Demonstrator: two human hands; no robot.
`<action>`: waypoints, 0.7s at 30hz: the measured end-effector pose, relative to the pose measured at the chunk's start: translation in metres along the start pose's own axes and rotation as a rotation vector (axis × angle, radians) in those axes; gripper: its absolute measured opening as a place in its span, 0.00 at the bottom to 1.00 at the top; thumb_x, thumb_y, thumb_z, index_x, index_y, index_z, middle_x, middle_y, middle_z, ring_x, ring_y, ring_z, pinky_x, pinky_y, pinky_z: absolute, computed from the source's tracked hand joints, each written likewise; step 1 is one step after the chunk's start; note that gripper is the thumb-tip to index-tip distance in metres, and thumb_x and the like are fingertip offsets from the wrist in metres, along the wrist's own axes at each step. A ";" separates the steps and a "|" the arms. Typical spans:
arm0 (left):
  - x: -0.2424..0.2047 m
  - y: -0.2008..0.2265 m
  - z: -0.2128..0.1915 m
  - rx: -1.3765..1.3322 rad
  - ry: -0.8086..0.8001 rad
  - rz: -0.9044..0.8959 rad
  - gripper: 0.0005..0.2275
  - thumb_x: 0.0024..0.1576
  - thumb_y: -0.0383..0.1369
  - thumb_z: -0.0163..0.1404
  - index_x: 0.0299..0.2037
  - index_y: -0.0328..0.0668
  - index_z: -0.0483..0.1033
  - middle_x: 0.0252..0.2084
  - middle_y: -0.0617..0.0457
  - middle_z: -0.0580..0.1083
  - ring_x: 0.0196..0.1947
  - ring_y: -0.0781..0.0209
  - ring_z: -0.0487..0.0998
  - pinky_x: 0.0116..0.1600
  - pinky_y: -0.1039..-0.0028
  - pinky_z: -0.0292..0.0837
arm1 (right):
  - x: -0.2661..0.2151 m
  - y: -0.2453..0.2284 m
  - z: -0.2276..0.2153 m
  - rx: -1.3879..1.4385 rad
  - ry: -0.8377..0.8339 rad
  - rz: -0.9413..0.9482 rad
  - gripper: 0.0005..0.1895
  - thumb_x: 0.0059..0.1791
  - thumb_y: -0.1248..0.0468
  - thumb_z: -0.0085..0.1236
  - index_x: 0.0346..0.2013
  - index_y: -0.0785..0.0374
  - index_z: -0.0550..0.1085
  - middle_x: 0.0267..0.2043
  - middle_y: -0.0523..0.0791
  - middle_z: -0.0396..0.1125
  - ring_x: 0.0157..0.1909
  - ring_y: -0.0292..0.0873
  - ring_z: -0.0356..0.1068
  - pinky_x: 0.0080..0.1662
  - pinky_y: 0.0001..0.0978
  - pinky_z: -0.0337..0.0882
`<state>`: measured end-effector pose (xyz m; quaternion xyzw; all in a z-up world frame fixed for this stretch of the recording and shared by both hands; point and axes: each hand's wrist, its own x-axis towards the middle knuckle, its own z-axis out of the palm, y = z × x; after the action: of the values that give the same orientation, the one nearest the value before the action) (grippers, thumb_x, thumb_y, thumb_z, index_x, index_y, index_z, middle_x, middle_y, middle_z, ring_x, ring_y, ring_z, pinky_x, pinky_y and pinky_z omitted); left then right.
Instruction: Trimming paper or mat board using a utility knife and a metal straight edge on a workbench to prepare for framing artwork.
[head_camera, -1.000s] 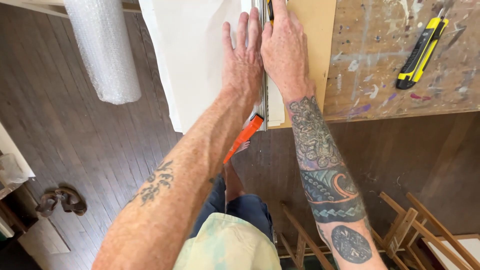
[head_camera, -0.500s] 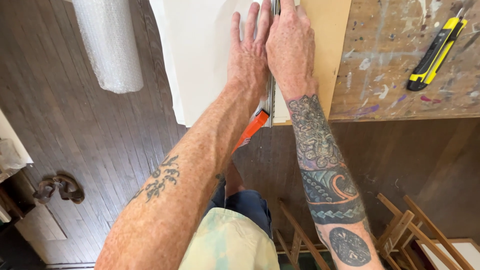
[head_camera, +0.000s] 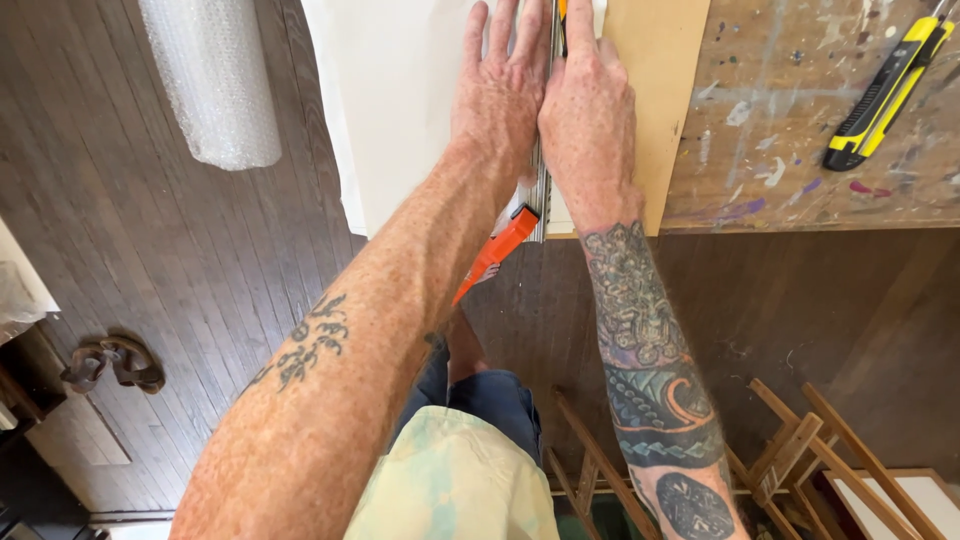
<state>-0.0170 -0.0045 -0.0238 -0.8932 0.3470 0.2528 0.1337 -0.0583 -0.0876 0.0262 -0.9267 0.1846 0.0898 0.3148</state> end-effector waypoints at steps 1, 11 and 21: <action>0.000 0.001 0.002 0.005 0.007 -0.010 0.72 0.19 0.57 0.69 0.79 0.41 0.41 0.80 0.47 0.38 0.78 0.42 0.31 0.77 0.46 0.25 | -0.005 0.001 0.000 0.005 -0.033 0.043 0.34 0.60 0.72 0.44 0.78 0.48 0.46 0.44 0.56 0.67 0.41 0.62 0.71 0.41 0.55 0.73; 0.005 0.003 0.001 0.114 -0.063 0.001 0.70 0.23 0.60 0.66 0.80 0.47 0.41 0.80 0.49 0.33 0.78 0.40 0.30 0.76 0.42 0.26 | -0.051 0.013 0.006 0.030 -0.040 0.035 0.40 0.60 0.69 0.51 0.80 0.47 0.40 0.46 0.55 0.68 0.42 0.64 0.72 0.41 0.56 0.69; 0.006 0.002 -0.001 0.123 -0.057 0.033 0.69 0.16 0.70 0.66 0.74 0.49 0.53 0.72 0.55 0.52 0.74 0.51 0.50 0.70 0.47 0.47 | -0.081 0.010 0.006 -0.016 -0.092 0.083 0.41 0.59 0.74 0.48 0.80 0.49 0.40 0.38 0.50 0.63 0.35 0.57 0.65 0.35 0.53 0.65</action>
<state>-0.0145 -0.0091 -0.0264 -0.8700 0.3725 0.2582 0.1940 -0.1367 -0.0685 0.0385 -0.9156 0.2076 0.1469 0.3115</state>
